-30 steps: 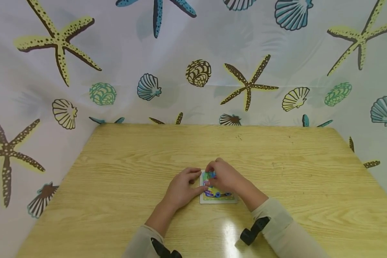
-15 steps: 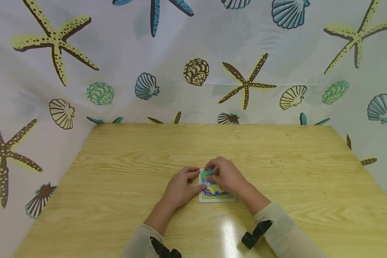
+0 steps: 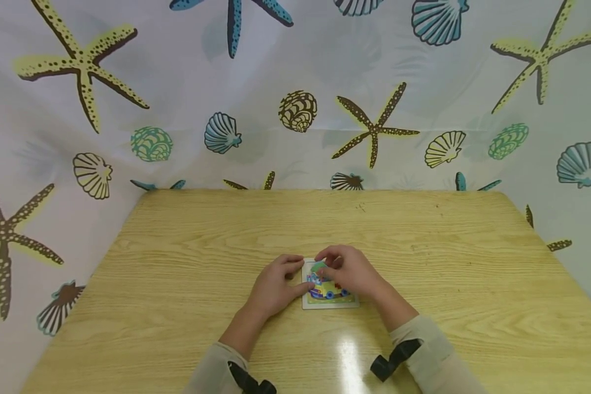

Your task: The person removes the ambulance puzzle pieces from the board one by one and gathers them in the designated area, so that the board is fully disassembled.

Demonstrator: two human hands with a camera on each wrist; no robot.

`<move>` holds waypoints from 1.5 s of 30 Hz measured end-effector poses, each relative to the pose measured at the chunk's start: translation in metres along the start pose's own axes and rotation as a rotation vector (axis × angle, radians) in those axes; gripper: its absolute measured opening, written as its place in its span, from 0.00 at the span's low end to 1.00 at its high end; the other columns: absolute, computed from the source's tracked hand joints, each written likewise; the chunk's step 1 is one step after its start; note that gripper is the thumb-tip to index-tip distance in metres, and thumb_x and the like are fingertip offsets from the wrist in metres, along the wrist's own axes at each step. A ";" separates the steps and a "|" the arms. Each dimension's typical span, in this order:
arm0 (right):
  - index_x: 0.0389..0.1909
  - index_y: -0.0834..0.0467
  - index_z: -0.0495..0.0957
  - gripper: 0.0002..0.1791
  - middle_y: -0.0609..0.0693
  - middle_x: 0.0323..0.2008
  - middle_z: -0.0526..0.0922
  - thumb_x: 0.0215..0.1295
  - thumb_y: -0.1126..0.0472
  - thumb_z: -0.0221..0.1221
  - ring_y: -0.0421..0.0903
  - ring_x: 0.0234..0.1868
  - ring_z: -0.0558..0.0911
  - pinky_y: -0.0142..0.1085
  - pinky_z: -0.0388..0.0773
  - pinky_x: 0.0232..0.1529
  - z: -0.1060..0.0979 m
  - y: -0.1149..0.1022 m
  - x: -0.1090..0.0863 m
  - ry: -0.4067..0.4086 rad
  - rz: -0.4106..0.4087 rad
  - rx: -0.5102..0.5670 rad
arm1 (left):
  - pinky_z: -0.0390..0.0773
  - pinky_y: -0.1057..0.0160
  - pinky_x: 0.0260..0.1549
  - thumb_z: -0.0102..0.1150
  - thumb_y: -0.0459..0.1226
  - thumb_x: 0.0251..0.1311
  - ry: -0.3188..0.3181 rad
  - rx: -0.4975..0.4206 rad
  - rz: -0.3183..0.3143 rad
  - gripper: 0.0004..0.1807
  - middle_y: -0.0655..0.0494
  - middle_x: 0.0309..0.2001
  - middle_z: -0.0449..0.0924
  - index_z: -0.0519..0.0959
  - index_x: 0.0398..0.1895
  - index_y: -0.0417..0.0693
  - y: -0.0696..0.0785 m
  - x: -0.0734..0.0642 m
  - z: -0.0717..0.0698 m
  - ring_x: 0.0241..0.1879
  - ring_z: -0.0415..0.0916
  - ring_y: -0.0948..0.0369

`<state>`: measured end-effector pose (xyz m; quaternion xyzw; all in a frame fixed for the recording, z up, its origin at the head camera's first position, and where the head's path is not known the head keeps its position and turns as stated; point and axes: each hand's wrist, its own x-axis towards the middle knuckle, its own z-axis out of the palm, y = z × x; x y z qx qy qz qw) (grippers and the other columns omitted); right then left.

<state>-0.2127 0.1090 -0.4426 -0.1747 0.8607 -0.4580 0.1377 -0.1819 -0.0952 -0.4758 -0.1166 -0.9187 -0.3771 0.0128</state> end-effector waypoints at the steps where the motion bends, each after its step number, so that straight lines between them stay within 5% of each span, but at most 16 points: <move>1: 0.48 0.56 0.82 0.11 0.52 0.39 0.79 0.66 0.61 0.64 0.43 0.33 0.81 0.36 0.79 0.29 -0.001 0.001 0.000 0.001 0.014 0.020 | 0.79 0.52 0.52 0.72 0.49 0.57 -0.001 -0.003 -0.004 0.32 0.55 0.62 0.77 0.79 0.62 0.42 0.000 0.000 0.000 0.53 0.78 0.55; 9: 0.44 0.59 0.82 0.09 0.54 0.38 0.78 0.65 0.63 0.65 0.42 0.34 0.85 0.35 0.83 0.35 -0.008 0.006 0.003 0.013 0.079 0.133 | 0.79 0.53 0.52 0.72 0.48 0.56 -0.003 -0.016 -0.023 0.32 0.55 0.62 0.76 0.79 0.62 0.42 0.000 0.002 -0.001 0.52 0.78 0.56; 18: 0.44 0.60 0.82 0.09 0.55 0.39 0.79 0.65 0.62 0.65 0.44 0.36 0.83 0.35 0.84 0.39 -0.018 0.011 0.001 0.053 0.123 0.133 | 0.79 0.53 0.52 0.73 0.48 0.56 -0.005 -0.024 -0.032 0.32 0.56 0.62 0.76 0.79 0.62 0.42 0.000 0.000 -0.001 0.53 0.78 0.56; 30: 0.52 0.66 0.79 0.14 0.58 0.40 0.76 0.67 0.68 0.62 0.45 0.37 0.85 0.37 0.85 0.44 -0.037 0.018 -0.004 0.097 0.221 0.246 | 0.79 0.54 0.52 0.73 0.49 0.55 0.001 -0.048 -0.040 0.33 0.56 0.62 0.77 0.79 0.62 0.43 -0.001 -0.001 0.000 0.52 0.77 0.56; 45: 0.53 0.70 0.77 0.15 0.59 0.40 0.79 0.70 0.67 0.60 0.44 0.37 0.87 0.37 0.85 0.43 -0.062 0.026 -0.011 0.100 0.318 0.241 | 0.78 0.55 0.51 0.74 0.48 0.54 0.008 -0.030 -0.046 0.32 0.59 0.61 0.77 0.80 0.61 0.44 -0.003 -0.001 0.003 0.52 0.77 0.58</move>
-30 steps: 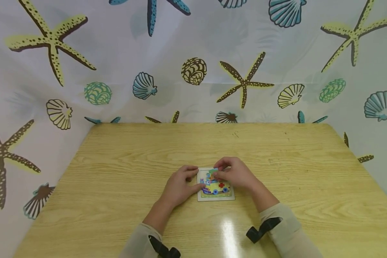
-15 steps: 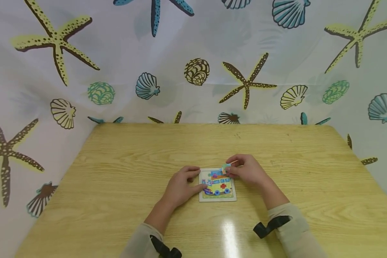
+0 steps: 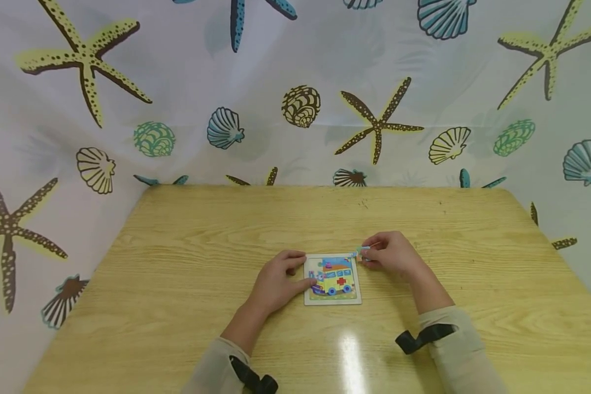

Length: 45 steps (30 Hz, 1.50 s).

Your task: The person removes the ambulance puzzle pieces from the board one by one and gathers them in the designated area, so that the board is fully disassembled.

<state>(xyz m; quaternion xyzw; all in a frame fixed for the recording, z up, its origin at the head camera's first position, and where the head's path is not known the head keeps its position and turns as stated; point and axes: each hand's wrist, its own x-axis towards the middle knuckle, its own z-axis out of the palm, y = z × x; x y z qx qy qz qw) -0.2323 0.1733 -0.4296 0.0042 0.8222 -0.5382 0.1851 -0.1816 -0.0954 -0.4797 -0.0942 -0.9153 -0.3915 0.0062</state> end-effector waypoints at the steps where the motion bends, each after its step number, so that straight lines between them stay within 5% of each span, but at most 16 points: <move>1: 0.52 0.70 0.77 0.14 0.59 0.40 0.79 0.70 0.67 0.60 0.43 0.36 0.86 0.36 0.85 0.42 -0.002 0.001 0.000 0.000 0.005 -0.008 | 0.78 0.55 0.51 0.74 0.48 0.54 -0.001 -0.001 -0.004 0.32 0.59 0.61 0.77 0.80 0.61 0.45 0.000 0.000 0.000 0.51 0.77 0.58; 9: 0.49 0.68 0.79 0.13 0.57 0.36 0.84 0.69 0.63 0.61 0.42 0.28 0.83 0.33 0.83 0.31 -0.006 0.005 0.000 0.003 0.002 -0.104 | 0.78 0.56 0.50 0.74 0.48 0.54 -0.003 -0.025 -0.014 0.32 0.59 0.61 0.77 0.80 0.61 0.44 0.005 0.000 -0.002 0.50 0.76 0.58; 17: 0.42 0.66 0.81 0.10 0.54 0.31 0.83 0.65 0.62 0.65 0.43 0.24 0.79 0.33 0.77 0.27 0.000 0.008 -0.002 0.099 -0.013 -0.233 | 0.78 0.55 0.51 0.74 0.47 0.54 -0.005 -0.027 -0.020 0.32 0.59 0.61 0.77 0.80 0.61 0.44 0.004 0.000 -0.002 0.51 0.76 0.58; 30: 0.54 0.64 0.79 0.19 0.51 0.37 0.81 0.67 0.59 0.64 0.44 0.32 0.81 0.35 0.84 0.37 -0.017 0.021 0.006 -0.013 0.008 -0.009 | 0.77 0.56 0.50 0.74 0.48 0.54 -0.004 -0.037 -0.026 0.32 0.59 0.61 0.77 0.80 0.61 0.44 0.004 0.001 -0.002 0.50 0.76 0.59; 45: 0.54 0.63 0.80 0.19 0.57 0.40 0.83 0.68 0.57 0.64 0.44 0.28 0.81 0.36 0.83 0.31 -0.011 0.011 0.002 -0.042 -0.010 -0.033 | 0.77 0.57 0.50 0.75 0.48 0.53 0.000 -0.027 -0.019 0.32 0.59 0.61 0.77 0.80 0.61 0.44 0.004 0.001 0.000 0.49 0.76 0.59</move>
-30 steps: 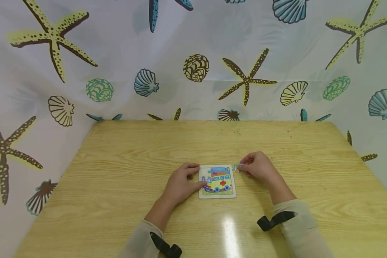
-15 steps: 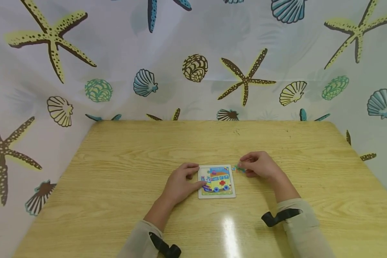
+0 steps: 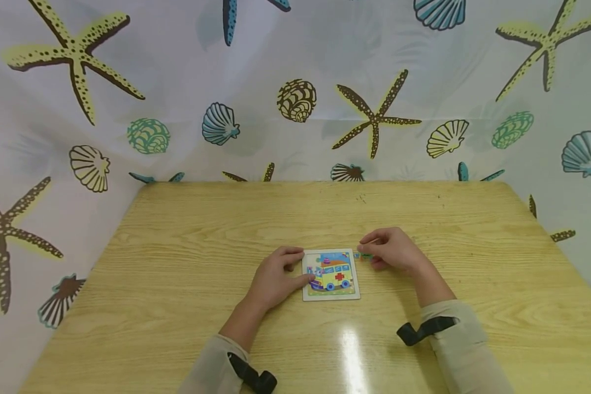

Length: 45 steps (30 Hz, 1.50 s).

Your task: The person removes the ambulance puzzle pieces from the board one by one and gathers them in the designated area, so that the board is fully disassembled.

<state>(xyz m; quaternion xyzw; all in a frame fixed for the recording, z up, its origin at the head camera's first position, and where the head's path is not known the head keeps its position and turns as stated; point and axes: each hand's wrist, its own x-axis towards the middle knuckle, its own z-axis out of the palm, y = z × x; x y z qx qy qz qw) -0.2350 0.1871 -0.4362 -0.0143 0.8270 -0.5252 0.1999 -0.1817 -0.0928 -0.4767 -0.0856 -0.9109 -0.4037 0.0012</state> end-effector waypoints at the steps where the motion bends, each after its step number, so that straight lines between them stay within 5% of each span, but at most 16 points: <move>1: 0.54 0.63 0.80 0.19 0.57 0.40 0.83 0.68 0.57 0.64 0.44 0.28 0.82 0.36 0.83 0.31 0.002 -0.001 0.000 -0.003 -0.003 -0.001 | 0.77 0.57 0.50 0.75 0.48 0.53 0.000 0.000 -0.001 0.32 0.59 0.61 0.77 0.80 0.61 0.44 0.000 0.000 0.000 0.49 0.76 0.59; 29: 0.48 0.61 0.83 0.12 0.55 0.36 0.79 0.68 0.60 0.62 0.44 0.27 0.81 0.33 0.82 0.30 0.043 -0.014 0.004 -0.034 -0.192 -0.124 | 0.78 0.55 0.51 0.74 0.48 0.54 0.005 -0.016 -0.012 0.31 0.60 0.61 0.77 0.81 0.60 0.44 -0.001 0.000 -0.003 0.51 0.77 0.58; 45: 0.54 0.53 0.82 0.15 0.49 0.36 0.78 0.72 0.54 0.60 0.43 0.30 0.73 0.36 0.72 0.33 0.058 -0.018 -0.001 -0.093 -0.384 -0.525 | 0.79 0.55 0.50 0.74 0.47 0.55 0.000 -0.012 0.028 0.31 0.58 0.61 0.77 0.81 0.60 0.44 0.001 -0.002 -0.003 0.50 0.77 0.57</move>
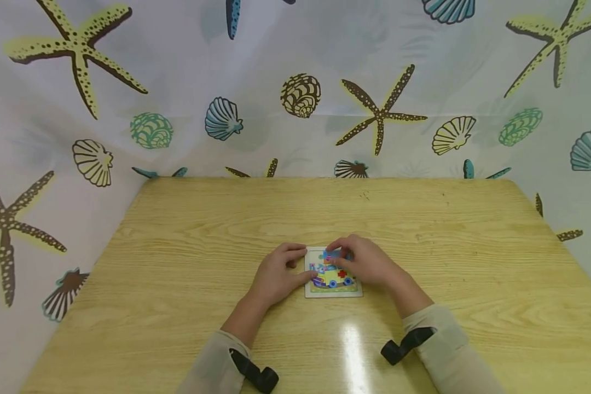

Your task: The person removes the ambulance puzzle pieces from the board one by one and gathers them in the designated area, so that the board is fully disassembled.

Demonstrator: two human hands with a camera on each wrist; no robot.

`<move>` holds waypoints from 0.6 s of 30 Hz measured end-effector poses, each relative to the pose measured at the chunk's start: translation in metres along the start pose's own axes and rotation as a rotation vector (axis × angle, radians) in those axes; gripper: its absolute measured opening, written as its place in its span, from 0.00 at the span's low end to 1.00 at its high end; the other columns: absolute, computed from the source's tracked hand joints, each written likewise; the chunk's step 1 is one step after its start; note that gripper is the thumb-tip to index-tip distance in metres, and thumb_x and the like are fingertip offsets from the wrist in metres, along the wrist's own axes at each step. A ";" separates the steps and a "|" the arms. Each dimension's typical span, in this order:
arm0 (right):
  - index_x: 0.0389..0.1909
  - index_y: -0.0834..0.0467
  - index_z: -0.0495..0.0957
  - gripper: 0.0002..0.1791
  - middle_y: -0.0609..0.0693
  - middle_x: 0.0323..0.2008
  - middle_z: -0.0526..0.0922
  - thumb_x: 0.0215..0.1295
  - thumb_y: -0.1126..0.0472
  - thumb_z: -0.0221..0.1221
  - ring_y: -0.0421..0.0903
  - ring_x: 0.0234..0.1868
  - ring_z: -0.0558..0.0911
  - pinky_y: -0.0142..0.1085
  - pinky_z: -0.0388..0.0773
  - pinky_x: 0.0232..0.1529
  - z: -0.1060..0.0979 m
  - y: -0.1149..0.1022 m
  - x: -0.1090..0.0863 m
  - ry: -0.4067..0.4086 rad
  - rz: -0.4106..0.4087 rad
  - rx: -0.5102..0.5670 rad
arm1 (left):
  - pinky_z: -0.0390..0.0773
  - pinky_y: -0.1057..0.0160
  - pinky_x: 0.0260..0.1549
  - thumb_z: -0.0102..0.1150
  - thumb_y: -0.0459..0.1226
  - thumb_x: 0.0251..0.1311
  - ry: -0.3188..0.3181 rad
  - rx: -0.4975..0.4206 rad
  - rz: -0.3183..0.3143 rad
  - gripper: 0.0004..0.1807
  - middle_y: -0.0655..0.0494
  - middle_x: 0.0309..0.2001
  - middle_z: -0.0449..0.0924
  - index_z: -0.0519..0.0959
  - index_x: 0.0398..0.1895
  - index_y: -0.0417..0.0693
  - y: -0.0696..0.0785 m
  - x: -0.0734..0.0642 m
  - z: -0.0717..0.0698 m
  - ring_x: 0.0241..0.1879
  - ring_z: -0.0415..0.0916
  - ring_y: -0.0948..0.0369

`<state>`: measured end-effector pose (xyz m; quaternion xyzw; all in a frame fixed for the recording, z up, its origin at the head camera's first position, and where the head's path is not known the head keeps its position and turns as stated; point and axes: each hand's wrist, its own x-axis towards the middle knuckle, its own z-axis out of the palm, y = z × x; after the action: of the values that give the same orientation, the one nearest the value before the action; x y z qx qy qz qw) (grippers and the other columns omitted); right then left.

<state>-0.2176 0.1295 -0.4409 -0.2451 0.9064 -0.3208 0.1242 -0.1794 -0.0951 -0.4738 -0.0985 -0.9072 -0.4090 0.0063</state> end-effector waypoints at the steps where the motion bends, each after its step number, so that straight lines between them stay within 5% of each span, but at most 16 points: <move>1: 0.56 0.52 0.81 0.15 0.49 0.36 0.77 0.72 0.54 0.59 0.42 0.30 0.73 0.36 0.72 0.33 0.001 0.000 -0.001 -0.011 -0.012 -0.014 | 0.79 0.55 0.50 0.74 0.47 0.55 0.001 0.002 0.001 0.31 0.58 0.61 0.77 0.81 0.60 0.44 0.000 0.000 0.000 0.50 0.77 0.57; 8: 0.66 0.46 0.75 0.20 0.49 0.40 0.70 0.75 0.51 0.55 0.42 0.27 0.73 0.35 0.71 0.29 0.003 -0.003 -0.003 -0.069 -0.022 -0.091 | 0.79 0.55 0.50 0.74 0.47 0.54 0.009 -0.002 0.006 0.30 0.58 0.60 0.78 0.81 0.59 0.43 -0.001 0.002 0.001 0.50 0.78 0.58; 18: 0.65 0.47 0.76 0.20 0.49 0.40 0.70 0.75 0.51 0.55 0.41 0.26 0.71 0.34 0.69 0.27 0.007 -0.003 -0.004 -0.057 -0.032 -0.154 | 0.79 0.55 0.50 0.75 0.46 0.54 0.009 -0.005 0.005 0.30 0.57 0.60 0.78 0.81 0.59 0.42 -0.001 0.001 0.002 0.49 0.78 0.57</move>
<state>-0.2105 0.1257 -0.4442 -0.2774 0.9204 -0.2451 0.1255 -0.1804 -0.0940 -0.4757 -0.0990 -0.9059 -0.4116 0.0109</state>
